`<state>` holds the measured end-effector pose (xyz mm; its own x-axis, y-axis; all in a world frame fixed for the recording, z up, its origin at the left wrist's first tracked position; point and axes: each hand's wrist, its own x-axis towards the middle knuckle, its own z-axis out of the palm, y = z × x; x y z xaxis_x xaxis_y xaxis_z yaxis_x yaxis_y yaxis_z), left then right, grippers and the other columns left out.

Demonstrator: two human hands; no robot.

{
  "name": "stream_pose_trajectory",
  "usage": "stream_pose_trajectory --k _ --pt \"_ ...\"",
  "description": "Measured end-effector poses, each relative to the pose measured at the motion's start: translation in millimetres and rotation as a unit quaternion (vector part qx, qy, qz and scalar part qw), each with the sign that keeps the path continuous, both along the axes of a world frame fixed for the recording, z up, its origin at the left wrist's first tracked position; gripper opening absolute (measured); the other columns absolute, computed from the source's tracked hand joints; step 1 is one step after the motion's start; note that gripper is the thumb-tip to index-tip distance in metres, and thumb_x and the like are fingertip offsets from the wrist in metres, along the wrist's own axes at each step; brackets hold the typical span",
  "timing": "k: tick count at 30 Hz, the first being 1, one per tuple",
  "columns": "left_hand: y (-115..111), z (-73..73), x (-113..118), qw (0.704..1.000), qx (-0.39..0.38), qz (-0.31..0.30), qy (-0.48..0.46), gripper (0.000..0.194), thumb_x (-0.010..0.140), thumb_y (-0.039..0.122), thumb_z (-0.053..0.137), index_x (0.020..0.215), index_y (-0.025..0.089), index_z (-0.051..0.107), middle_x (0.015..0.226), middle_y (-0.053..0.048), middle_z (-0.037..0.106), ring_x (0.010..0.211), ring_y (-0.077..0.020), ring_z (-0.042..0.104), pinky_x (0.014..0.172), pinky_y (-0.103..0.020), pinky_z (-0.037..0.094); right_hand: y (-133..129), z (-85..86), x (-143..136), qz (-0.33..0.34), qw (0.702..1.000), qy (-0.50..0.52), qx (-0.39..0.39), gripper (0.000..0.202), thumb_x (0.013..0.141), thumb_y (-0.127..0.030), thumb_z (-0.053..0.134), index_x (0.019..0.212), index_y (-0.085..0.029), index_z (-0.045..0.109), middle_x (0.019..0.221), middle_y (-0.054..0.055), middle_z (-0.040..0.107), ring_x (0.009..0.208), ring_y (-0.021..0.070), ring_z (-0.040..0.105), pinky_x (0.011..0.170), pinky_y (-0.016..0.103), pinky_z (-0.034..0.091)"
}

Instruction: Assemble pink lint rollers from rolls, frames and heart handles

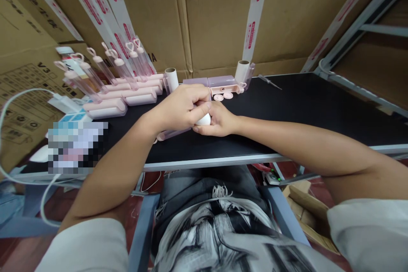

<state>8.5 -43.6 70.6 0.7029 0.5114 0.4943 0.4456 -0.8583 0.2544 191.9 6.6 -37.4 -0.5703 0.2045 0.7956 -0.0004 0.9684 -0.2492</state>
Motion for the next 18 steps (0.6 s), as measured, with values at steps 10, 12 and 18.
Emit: stream_pose_trajectory --k 10,12,18 --pt "2.0 1.7 -0.4 0.999 -0.022 0.022 -0.01 0.031 0.092 0.038 0.058 0.07 0.022 0.043 0.066 0.002 0.049 0.067 -0.0147 0.048 0.066 -0.03 0.042 -2.5 13.2 2.5 -0.003 1.0 -0.028 -0.004 0.031 0.097 -0.047 0.071 0.109 -0.019 0.065 0.106 0.008 0.077 0.097 0.0232 0.074 0.089 0.037 0.06" --pt "3.6 1.3 -0.2 1.0 -0.02 0.015 -0.017 0.033 0.093 0.04 0.059 0.07 0.022 0.044 0.065 0.002 0.048 0.066 -0.0146 0.047 0.065 -0.03 0.042 -2.3 15.3 3.0 -0.001 0.999 -0.032 -0.01 0.032 0.097 -0.048 0.071 0.111 -0.019 0.065 0.107 0.008 0.076 0.1 0.0241 0.074 0.091 0.037 0.061" --pt "4.0 1.0 0.0 0.999 -0.019 0.007 -0.031 0.039 0.096 0.043 0.058 0.068 0.023 0.042 0.064 0.002 0.047 0.065 -0.0142 0.047 0.064 -0.03 0.042 0.1 15.1 2.9 0.017 1.0 -0.026 0.001 0.039 0.098 -0.046 0.072 0.123 -0.017 0.065 0.115 0.011 0.076 0.105 0.0246 0.074 0.095 0.039 0.06"
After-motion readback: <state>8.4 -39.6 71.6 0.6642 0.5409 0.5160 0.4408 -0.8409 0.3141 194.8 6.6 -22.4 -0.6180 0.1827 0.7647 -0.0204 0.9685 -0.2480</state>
